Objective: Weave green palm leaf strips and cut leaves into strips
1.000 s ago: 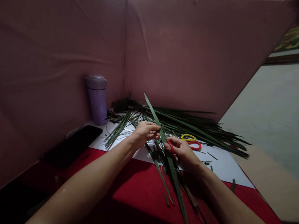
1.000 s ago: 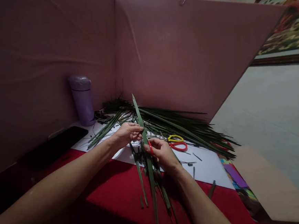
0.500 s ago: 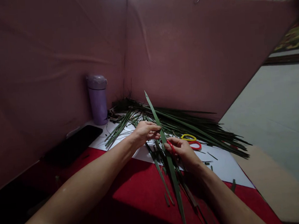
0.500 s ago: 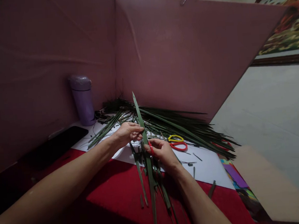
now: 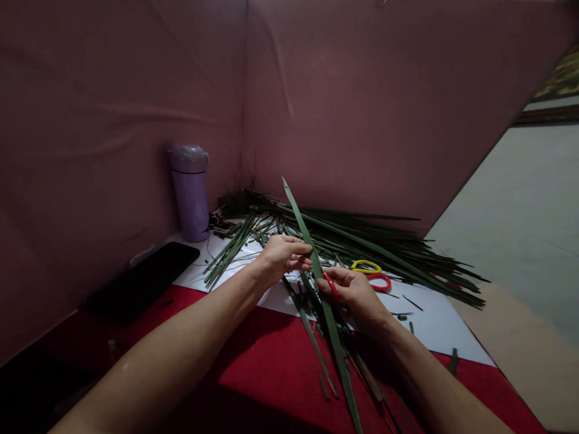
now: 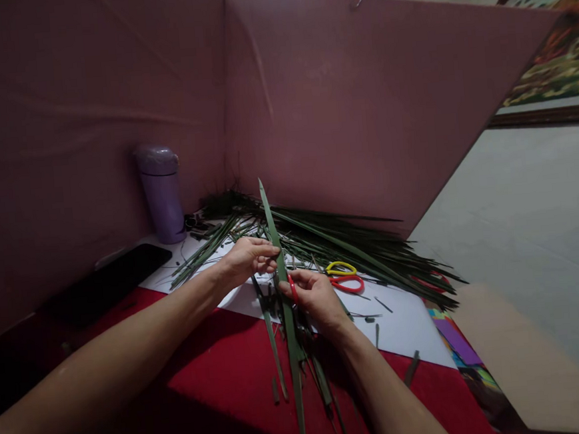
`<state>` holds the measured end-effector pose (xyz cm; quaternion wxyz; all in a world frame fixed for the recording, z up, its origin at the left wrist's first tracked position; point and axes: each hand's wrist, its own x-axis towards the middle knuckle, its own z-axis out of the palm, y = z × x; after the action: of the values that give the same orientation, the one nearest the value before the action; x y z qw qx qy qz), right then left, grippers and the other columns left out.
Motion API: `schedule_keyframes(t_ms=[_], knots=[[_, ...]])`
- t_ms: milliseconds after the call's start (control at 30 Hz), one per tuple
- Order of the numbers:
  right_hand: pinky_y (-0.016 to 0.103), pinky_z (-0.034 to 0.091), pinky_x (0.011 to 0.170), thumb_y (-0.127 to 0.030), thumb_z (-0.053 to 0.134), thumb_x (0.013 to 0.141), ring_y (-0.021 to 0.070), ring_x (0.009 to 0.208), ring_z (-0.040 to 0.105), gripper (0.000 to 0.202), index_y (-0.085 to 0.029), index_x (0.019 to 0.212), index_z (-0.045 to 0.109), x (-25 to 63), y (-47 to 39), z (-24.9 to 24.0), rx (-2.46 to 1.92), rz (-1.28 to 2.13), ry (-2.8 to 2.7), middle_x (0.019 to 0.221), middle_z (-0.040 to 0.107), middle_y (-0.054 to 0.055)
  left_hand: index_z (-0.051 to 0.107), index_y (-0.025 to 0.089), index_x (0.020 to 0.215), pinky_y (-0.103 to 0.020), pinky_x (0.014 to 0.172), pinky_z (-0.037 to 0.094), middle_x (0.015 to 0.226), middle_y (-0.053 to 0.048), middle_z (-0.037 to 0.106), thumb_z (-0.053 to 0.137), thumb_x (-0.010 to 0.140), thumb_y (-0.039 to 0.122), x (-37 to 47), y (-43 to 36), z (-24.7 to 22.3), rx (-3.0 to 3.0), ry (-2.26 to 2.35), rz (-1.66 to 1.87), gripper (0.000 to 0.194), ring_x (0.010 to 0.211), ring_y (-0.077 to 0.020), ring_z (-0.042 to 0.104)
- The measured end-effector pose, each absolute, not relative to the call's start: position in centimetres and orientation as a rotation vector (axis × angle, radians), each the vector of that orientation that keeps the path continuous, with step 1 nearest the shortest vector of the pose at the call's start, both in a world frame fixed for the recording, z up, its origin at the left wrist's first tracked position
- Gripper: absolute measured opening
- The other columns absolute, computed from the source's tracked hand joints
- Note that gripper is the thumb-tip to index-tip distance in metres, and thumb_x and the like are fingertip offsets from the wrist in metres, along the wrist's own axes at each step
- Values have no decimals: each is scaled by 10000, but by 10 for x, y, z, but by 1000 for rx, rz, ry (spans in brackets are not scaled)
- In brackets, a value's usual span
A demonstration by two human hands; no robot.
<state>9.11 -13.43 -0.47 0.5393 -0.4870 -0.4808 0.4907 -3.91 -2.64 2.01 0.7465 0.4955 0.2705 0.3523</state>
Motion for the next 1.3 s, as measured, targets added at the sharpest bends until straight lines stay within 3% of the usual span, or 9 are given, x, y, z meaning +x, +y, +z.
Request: schedule_keyframes(t_ms=[233, 500, 633, 767, 1067, 1300], knots=[[207, 364, 480, -358, 751, 604, 85, 516, 493, 322, -140, 817, 647, 89, -135, -5, -1172, 1136, -1112, 667, 608, 5, 539, 70, 694, -219, 480, 493, 585, -47, 596, 586, 719, 17, -39, -28, 21, 1083, 586, 759, 75, 436, -98, 578], [166, 245, 356, -405, 742, 614, 30, 375, 340, 345, -163, 818, 603, 92, -131, -7, -1174, 1164, -991, 530, 502, -54, 533, 81, 677, -221, 472, 495, 573, -42, 596, 593, 708, 28, -39, -25, 18, 1073, 567, 764, 86, 439, -104, 581], [167, 332, 396, -370, 756, 607, 50, 439, 437, 357, -174, 868, 610, 92, -131, -7, -1146, 1126, -990, 621, 563, -37, 533, 81, 659, -225, 494, 501, 564, -40, 591, 586, 709, 21, -37, -26, 16, 1062, 552, 758, 94, 447, -106, 587], [202, 428, 492, -281, 818, 499, 108, 582, 556, 445, -181, 879, 608, 90, -131, -5, -1131, 1128, -947, 730, 629, -10, 536, 78, 656, -231, 493, 501, 590, -62, 612, 589, 699, 10, -34, -29, 13, 1045, 574, 727, 96, 435, -106, 583], [221, 432, 503, -226, 827, 439, 128, 596, 580, 450, -167, 837, 626, 90, -131, -2, -1149, 1100, -941, 732, 659, 8, 545, 80, 639, -238, 503, 491, 573, -44, 590, 611, 691, 38, -37, -28, 13, 1019, 535, 782, 94, 470, -112, 585], [200, 379, 443, -220, 814, 463, 87, 502, 521, 411, -164, 818, 614, 88, -135, 1, -1155, 1154, -954, 661, 627, -16, 549, 86, 639, -218, 476, 452, 522, -5, 543, 581, 699, 23, -42, -24, 22, 1003, 564, 847, 93, 446, -88, 544]])
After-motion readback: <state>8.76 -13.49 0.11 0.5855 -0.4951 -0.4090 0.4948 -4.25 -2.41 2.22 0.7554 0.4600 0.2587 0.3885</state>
